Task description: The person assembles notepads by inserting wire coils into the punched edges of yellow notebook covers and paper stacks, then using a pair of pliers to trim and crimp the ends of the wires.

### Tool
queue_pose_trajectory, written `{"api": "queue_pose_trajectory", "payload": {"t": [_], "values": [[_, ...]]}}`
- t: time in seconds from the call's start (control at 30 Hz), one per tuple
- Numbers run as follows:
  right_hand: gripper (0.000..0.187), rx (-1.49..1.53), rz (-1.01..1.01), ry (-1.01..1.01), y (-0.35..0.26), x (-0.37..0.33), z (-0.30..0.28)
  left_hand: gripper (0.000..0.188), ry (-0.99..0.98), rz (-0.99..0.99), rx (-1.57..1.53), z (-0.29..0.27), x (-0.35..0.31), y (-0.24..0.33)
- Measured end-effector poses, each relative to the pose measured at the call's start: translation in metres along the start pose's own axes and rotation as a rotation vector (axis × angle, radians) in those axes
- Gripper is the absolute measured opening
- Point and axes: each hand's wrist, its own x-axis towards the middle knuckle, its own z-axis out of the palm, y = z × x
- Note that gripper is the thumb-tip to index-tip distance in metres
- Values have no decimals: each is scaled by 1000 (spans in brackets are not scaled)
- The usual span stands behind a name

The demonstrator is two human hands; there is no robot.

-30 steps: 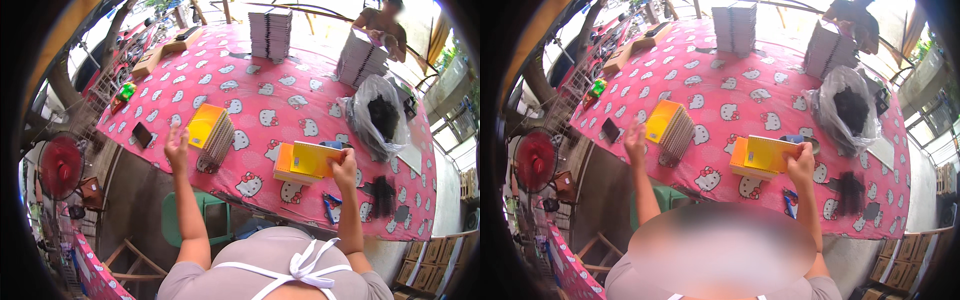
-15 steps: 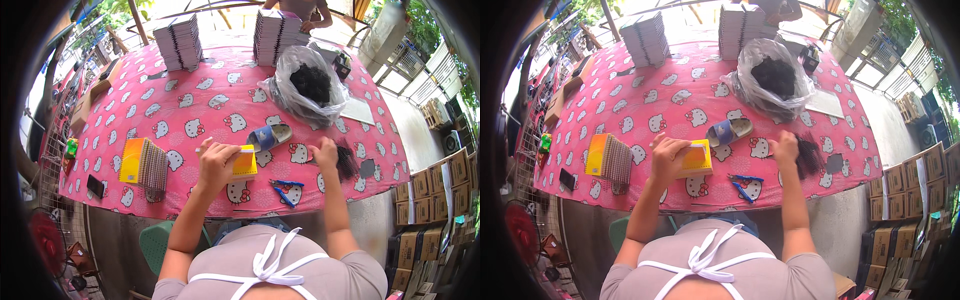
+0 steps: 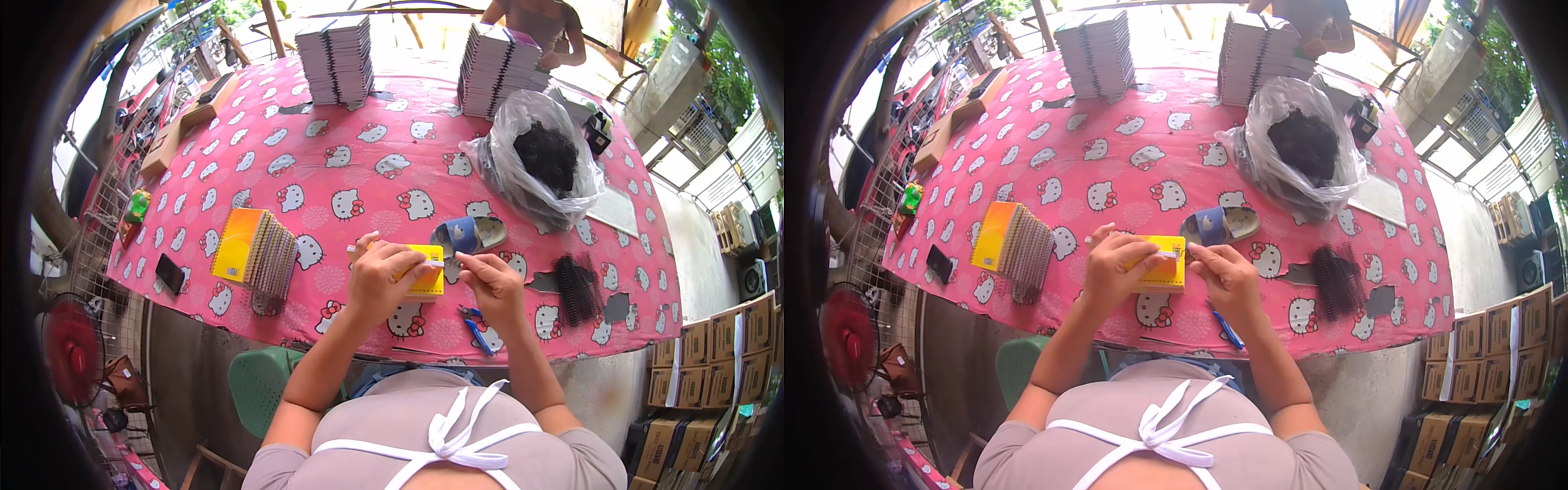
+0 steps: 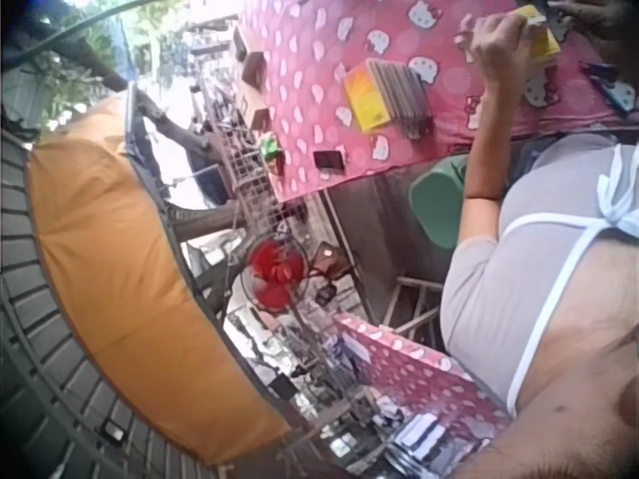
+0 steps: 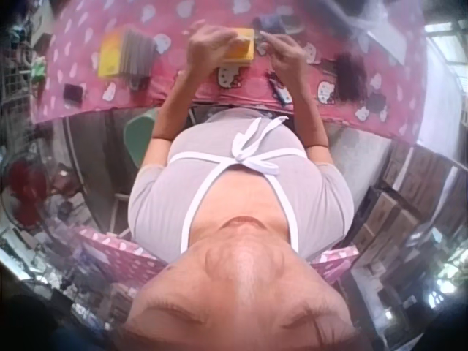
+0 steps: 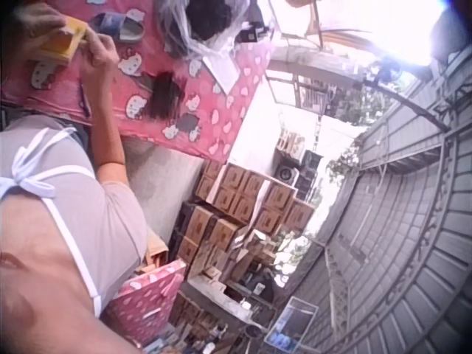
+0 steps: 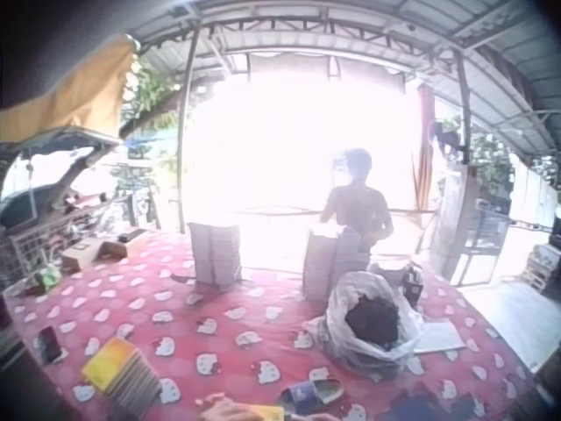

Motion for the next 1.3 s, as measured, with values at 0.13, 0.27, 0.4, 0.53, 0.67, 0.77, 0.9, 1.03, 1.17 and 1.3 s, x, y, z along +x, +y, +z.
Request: {"api": "queue_pose_trajectory", "payload": {"t": [0.13,0.27,0.4,0.53,0.67,0.77,0.9,1.03,1.17,1.3], "values": [[26,-91,-52,19,0,13,-4,14,16,15,8,-1,-3,4],[24,-15,-25,-146,-4,28,-13,15,49,21,38,0,-1,8],[21,87,29,-420,3,40,-18,15,46,10,42,1,-3,7],[13,-54,16,-266,-12,34,-2,18,75,-1,33,4,-3,6],[19,-235,-212,-222,-11,30,3,23,70,-17,21,2,-7,5],[20,-302,-216,-187,-23,29,7,20,49,-18,30,3,-8,6],[19,-328,-218,-156,-26,30,11,20,42,-27,28,1,-9,6],[21,-284,-196,-228,-20,29,13,19,44,-38,22,1,-7,9],[19,-259,-118,-133,-36,30,15,19,47,-29,31,3,-7,7],[16,-262,-124,-249,-38,34,14,20,46,-57,26,1,-12,5]]}}
